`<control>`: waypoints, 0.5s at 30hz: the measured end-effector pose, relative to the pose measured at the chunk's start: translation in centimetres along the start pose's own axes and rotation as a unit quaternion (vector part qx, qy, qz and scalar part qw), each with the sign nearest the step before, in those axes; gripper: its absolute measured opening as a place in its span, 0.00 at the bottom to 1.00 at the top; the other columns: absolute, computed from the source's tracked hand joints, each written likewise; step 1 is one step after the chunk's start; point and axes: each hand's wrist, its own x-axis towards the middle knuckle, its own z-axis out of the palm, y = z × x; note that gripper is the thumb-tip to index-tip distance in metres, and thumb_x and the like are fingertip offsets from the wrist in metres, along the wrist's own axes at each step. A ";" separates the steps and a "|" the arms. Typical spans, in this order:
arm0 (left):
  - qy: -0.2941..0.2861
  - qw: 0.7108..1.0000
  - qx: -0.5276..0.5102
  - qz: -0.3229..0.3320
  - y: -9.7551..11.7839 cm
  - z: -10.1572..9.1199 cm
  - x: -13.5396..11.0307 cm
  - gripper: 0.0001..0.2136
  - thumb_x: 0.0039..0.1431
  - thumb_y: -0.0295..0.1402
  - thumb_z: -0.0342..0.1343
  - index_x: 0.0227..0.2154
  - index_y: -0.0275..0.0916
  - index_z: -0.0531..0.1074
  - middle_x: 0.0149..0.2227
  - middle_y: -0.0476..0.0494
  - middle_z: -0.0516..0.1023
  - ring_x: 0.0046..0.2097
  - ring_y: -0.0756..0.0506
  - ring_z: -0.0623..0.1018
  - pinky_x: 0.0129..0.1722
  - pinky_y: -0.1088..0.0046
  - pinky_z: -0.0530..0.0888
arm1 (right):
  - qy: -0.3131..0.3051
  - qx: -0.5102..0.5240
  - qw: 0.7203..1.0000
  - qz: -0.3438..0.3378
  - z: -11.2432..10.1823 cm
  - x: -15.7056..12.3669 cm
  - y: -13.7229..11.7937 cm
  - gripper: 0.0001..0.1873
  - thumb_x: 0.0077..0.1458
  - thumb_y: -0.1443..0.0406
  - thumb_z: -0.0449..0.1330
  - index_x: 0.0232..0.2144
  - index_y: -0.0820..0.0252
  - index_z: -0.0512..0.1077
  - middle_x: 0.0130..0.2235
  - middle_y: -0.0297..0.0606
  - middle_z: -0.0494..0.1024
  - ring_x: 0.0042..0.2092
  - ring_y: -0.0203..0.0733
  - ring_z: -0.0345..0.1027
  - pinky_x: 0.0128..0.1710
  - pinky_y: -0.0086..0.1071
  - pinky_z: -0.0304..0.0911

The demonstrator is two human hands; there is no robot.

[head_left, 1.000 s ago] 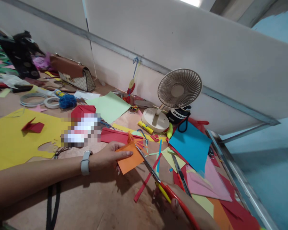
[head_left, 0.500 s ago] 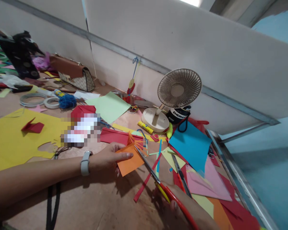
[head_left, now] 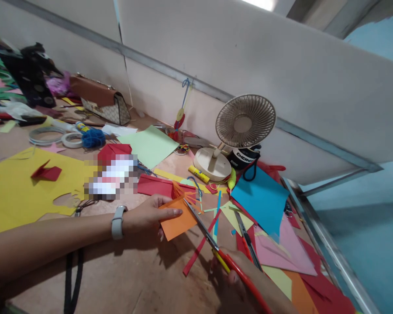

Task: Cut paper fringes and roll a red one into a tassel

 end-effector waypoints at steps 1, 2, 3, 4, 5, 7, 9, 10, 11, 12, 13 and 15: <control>0.000 1.000 0.005 0.002 0.0 0.0 0.0 0.13 0.52 0.36 0.63 0.38 0.32 0.77 0.32 0.40 0.79 0.28 0.51 0.76 0.28 0.77 0.68 | -0.001 -0.004 1.000 -0.003 0.0 0.0 0.0 0.32 0.56 0.40 0.43 0.30 0.60 0.69 0.32 0.42 0.74 0.34 0.43 0.68 0.34 0.31 0.65; -0.003 1.000 0.010 0.001 0.0 -0.1 0.0 0.13 0.52 0.36 0.63 0.38 0.32 0.77 0.31 0.41 0.79 0.27 0.51 0.75 0.27 0.77 0.68 | 0.000 -0.008 1.000 -0.004 0.1 0.0 0.1 0.32 0.57 0.40 0.42 0.31 0.60 0.69 0.32 0.42 0.73 0.33 0.42 0.68 0.34 0.31 0.65; -0.004 1.000 0.010 0.001 0.0 -0.1 0.0 0.13 0.52 0.37 0.63 0.37 0.32 0.77 0.30 0.42 0.79 0.26 0.52 0.74 0.25 0.78 0.67 | 0.002 -0.013 1.000 -0.003 0.2 -0.1 0.3 0.31 0.57 0.41 0.43 0.31 0.61 0.69 0.32 0.41 0.73 0.33 0.41 0.67 0.34 0.30 0.64; -0.006 1.000 0.006 0.002 0.0 -0.1 0.0 0.13 0.53 0.37 0.62 0.36 0.32 0.77 0.29 0.43 0.79 0.24 0.52 0.74 0.24 0.78 0.66 | 0.005 -0.016 1.000 -0.002 0.2 -0.1 0.5 0.31 0.58 0.42 0.43 0.32 0.61 0.69 0.32 0.40 0.72 0.32 0.40 0.66 0.34 0.30 0.64; -0.010 1.000 0.000 0.004 0.0 -0.1 0.0 0.13 0.53 0.37 0.62 0.36 0.32 0.78 0.28 0.44 0.79 0.24 0.53 0.73 0.24 0.79 0.66 | 0.006 -0.015 1.000 -0.001 0.3 -0.1 0.7 0.31 0.58 0.42 0.43 0.32 0.61 0.69 0.32 0.39 0.72 0.31 0.39 0.65 0.33 0.30 0.63; -0.019 1.000 -0.009 0.008 0.0 0.0 0.0 0.12 0.52 0.37 0.63 0.35 0.32 0.78 0.28 0.44 0.79 0.24 0.53 0.73 0.23 0.79 0.66 | 0.006 -0.012 1.000 0.004 0.4 -0.1 1.2 0.31 0.57 0.41 0.43 0.32 0.61 0.68 0.31 0.38 0.71 0.30 0.38 0.64 0.34 0.30 0.63; -0.022 1.000 -0.011 0.013 0.1 0.0 0.0 0.13 0.51 0.37 0.64 0.35 0.32 0.78 0.29 0.43 0.79 0.26 0.52 0.75 0.25 0.79 0.68 | 0.003 -0.008 1.000 0.003 0.4 -0.1 1.4 0.30 0.58 0.42 0.44 0.32 0.62 0.68 0.30 0.38 0.71 0.31 0.39 0.65 0.35 0.31 0.64; -0.020 1.000 -0.008 0.013 0.1 0.0 0.0 0.14 0.50 0.38 0.64 0.36 0.32 0.78 0.30 0.42 0.79 0.26 0.51 0.75 0.25 0.79 0.68 | 0.000 -0.005 1.000 0.000 0.3 -0.1 1.5 0.30 0.58 0.42 0.44 0.33 0.61 0.69 0.30 0.38 0.72 0.32 0.40 0.66 0.36 0.31 0.65; -0.016 1.000 -0.002 0.012 0.1 0.0 0.0 0.15 0.50 0.38 0.64 0.36 0.32 0.77 0.30 0.41 0.79 0.27 0.50 0.76 0.26 0.78 0.69 | -0.002 -0.005 1.000 -0.006 0.2 -0.1 1.5 0.28 0.59 0.44 0.44 0.34 0.61 0.69 0.32 0.39 0.73 0.33 0.42 0.67 0.37 0.32 0.65; -0.010 1.000 0.006 0.011 0.2 -0.1 0.1 0.16 0.50 0.39 0.64 0.37 0.31 0.77 0.30 0.40 0.79 0.27 0.50 0.76 0.26 0.77 0.70 | -0.003 -0.009 1.000 -0.015 0.1 -0.2 1.5 0.28 0.60 0.45 0.44 0.37 0.61 0.69 0.35 0.41 0.74 0.36 0.43 0.68 0.40 0.34 0.66; -0.005 1.000 0.015 0.010 0.2 -0.2 0.1 0.16 0.50 0.39 0.64 0.37 0.31 0.77 0.29 0.40 0.79 0.28 0.49 0.76 0.26 0.77 0.70 | -0.005 -0.018 1.000 -0.025 -0.1 -0.4 1.5 0.27 0.60 0.45 0.44 0.40 0.61 0.70 0.38 0.43 0.75 0.39 0.45 0.69 0.42 0.36 0.66; 0.003 1.000 0.029 0.011 0.4 -0.5 0.2 0.16 0.50 0.40 0.63 0.38 0.32 0.77 0.28 0.41 0.79 0.27 0.48 0.77 0.26 0.76 0.70 | -0.003 -0.052 0.998 -0.035 -0.5 -0.9 1.6 0.27 0.61 0.46 0.43 0.44 0.59 0.70 0.42 0.45 0.76 0.42 0.48 0.70 0.45 0.38 0.66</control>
